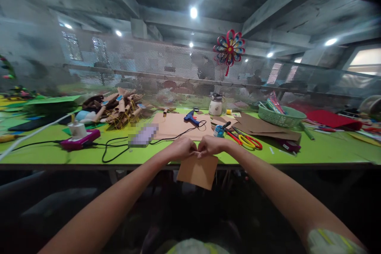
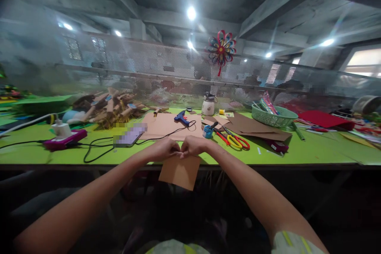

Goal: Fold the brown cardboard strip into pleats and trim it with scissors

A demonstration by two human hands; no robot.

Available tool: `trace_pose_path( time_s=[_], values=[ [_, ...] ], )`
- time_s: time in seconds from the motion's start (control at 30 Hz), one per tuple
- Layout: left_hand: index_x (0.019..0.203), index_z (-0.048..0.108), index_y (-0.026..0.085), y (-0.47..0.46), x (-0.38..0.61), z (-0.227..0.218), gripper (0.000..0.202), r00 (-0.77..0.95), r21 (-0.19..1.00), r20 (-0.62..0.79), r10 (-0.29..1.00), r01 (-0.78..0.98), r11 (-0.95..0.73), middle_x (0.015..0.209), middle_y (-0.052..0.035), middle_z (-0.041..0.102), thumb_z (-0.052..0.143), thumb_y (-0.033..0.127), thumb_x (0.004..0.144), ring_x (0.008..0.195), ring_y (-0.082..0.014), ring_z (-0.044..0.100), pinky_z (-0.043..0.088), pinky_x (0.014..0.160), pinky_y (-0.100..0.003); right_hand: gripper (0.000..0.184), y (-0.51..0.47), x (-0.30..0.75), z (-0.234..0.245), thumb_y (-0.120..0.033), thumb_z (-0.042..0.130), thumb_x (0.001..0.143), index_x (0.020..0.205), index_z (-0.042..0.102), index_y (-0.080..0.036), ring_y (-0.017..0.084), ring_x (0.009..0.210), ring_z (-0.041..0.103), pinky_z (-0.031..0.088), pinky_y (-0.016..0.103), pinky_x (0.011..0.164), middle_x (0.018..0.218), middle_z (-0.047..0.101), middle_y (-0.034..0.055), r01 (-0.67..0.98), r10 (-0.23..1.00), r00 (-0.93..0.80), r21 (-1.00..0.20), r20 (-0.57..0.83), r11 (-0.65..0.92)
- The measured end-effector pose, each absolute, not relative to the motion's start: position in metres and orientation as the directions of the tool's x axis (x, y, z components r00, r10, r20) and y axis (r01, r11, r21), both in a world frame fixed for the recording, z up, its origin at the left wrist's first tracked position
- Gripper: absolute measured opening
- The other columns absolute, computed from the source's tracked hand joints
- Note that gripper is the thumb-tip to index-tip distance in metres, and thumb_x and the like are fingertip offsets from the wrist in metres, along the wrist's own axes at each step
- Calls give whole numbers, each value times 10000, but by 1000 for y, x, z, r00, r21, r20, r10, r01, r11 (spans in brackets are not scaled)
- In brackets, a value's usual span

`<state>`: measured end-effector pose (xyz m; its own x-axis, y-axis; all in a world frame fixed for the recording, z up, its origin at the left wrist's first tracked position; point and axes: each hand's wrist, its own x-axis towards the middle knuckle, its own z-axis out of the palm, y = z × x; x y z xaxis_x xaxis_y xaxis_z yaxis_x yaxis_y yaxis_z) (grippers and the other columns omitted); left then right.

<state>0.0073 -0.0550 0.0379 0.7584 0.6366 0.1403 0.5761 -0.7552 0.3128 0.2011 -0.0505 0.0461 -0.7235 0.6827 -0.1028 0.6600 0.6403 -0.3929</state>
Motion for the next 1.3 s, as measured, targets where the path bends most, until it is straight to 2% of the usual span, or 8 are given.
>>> trace_pose_path(
  time_s=[0.1, 0.2, 0.3, 0.43, 0.63, 0.83, 1.0, 1.3],
  values=[
    [840, 749, 152, -41, 6, 27, 249, 724, 392, 112, 681, 598, -700, 664, -26, 670, 565, 304, 767, 635, -135, 522, 311, 551, -201, 270, -47, 208, 40, -292, 654, 722, 871, 742, -86, 97, 578, 478, 338, 173, 512, 645, 629, 14, 684, 740, -671, -429, -52, 590],
    [850, 749, 152, -33, 3, 16, 244, 688, 424, 149, 710, 604, -675, 738, -30, 667, 569, 284, 751, 699, -147, 540, 350, 595, -205, 246, -49, 216, 29, -243, 627, 726, 884, 747, -97, 111, 604, 518, 362, 183, 533, 707, 673, 38, 708, 785, -619, -434, -3, 557],
    [819, 756, 164, -30, 3, 8, 230, 693, 384, 224, 686, 584, -715, 806, -46, 627, 585, 301, 750, 766, -166, 538, 363, 638, -223, 221, -51, 219, 17, -224, 627, 726, 868, 752, -109, 116, 621, 529, 367, 188, 547, 713, 679, 37, 720, 813, -580, -436, 50, 540],
    [809, 759, 171, -29, 4, 6, 226, 703, 341, 213, 678, 597, -726, 713, -34, 557, 577, 300, 769, 748, -169, 513, 345, 629, -234, 197, -51, 219, 6, -215, 648, 721, 857, 748, -113, 125, 667, 548, 388, 193, 581, 741, 680, 38, 711, 832, -540, -458, 131, 534],
    [908, 752, 200, -28, 7, 4, 226, 733, 275, 265, 627, 566, -777, 731, -42, 537, 592, 316, 800, 751, -173, 503, 347, 646, -248, 170, -49, 215, 1, -208, 653, 729, 829, 733, -96, 106, 618, 526, 381, 185, 553, 689, 651, 24, 707, 829, -532, -448, 173, 547],
    [813, 761, 197, -23, 10, -2, 170, 741, 271, 283, 609, 547, -792, 677, -25, 516, 625, 296, 791, 740, -161, 498, 326, 624, -237, 184, -47, 211, 1, -245, 631, 778, 779, 738, -95, 106, 616, 501, 342, 198, 557, 664, 637, 36, 699, 788, -584, -371, 196, 611],
    [803, 753, 178, -19, 11, -5, 154, 758, 292, 310, 574, 498, -816, 687, -21, 538, 635, 275, 786, 693, -139, 503, 328, 611, -231, 199, -50, 208, 2, -212, 567, 837, 767, 722, -107, 121, 653, 497, 325, 221, 587, 705, 641, 60, 711, 711, -672, -86, 206, 698],
    [757, 737, 153, -15, 3, -10, 284, 840, 169, 333, 429, 394, -903, 652, -35, 473, 507, 271, 875, 674, -144, 458, 304, 591, -253, 161, -63, 208, 9, -146, 528, 847, 792, 674, -108, 146, 738, 520, 315, 238, 605, 817, 610, 82, 722, 714, -679, -20, 170, 692]
  ],
)
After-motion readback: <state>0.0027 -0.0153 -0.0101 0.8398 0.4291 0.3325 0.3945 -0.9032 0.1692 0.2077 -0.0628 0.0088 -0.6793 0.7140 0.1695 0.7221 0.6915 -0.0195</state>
